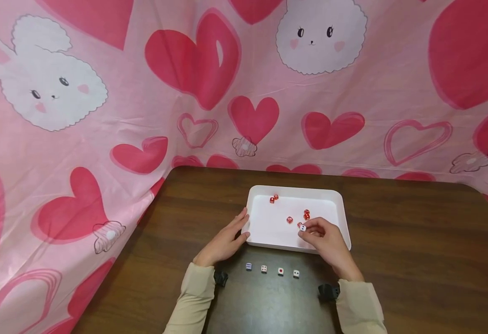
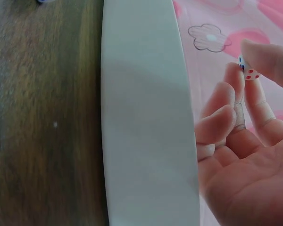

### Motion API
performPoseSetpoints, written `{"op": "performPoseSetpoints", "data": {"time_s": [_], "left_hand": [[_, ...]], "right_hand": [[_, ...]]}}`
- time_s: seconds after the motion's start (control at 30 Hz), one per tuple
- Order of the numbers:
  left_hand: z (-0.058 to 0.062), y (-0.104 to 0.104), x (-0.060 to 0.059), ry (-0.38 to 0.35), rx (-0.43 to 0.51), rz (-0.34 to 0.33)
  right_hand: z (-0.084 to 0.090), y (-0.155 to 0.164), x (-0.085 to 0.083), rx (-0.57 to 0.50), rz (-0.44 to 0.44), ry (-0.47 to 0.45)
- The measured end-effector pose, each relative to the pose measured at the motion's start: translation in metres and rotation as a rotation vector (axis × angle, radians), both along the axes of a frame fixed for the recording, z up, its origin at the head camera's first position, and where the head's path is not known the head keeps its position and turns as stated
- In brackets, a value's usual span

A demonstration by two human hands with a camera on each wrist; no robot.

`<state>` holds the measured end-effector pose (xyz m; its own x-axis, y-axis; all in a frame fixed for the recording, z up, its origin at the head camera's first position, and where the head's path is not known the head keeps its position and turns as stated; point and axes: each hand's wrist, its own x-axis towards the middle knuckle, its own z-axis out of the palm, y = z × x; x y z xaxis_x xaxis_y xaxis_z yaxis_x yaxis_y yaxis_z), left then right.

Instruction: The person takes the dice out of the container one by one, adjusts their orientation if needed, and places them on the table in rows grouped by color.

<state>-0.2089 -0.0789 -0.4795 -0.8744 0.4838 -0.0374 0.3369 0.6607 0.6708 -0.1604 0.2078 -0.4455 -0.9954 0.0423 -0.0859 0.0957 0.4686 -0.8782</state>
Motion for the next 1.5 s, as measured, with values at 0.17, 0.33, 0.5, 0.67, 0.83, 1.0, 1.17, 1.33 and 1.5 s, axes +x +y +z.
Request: {"op": "performPoseSetpoints", "data": {"time_s": [0.17, 0.33, 0.5, 0.67, 0.83, 1.0, 1.17, 1.33, 1.5], "left_hand": [[0.001, -0.001, 0.0, -0.006, -0.004, -0.002], [0.0, -0.001, 0.001, -0.003, -0.001, 0.0], [0.0, -0.001, 0.002, -0.006, -0.005, 0.007], [0.0, -0.002, 0.002, -0.004, -0.003, 0.003], [0.001, -0.003, 0.002, -0.01, 0.0, -0.001], [0.0, -0.004, 0.003, -0.006, -0.001, -0.006], [0.0, -0.004, 0.004, 0.006, 0.009, -0.01], [-0.001, -0.004, 0.004, 0.006, 0.011, -0.011], [0.001, -0.004, 0.004, -0.009, 0.001, -0.005]], "right_hand": [[-0.001, 0.002, 0.005, 0.006, -0.005, 0.04], [0.001, 0.003, 0.011, 0.023, -0.01, 0.051], [0.002, 0.004, 0.017, 0.044, -0.009, 0.041], [0.001, 0.007, 0.024, 0.058, -0.002, 0.017], [0.0, 0.009, 0.032, 0.062, -0.004, 0.014], [-0.001, 0.012, 0.04, 0.073, -0.025, 0.016], [-0.002, 0.014, 0.046, 0.063, -0.03, 0.018], [-0.005, 0.017, 0.053, 0.069, 0.01, 0.014], [-0.008, 0.02, 0.058, 0.104, 0.076, 0.022]]}}
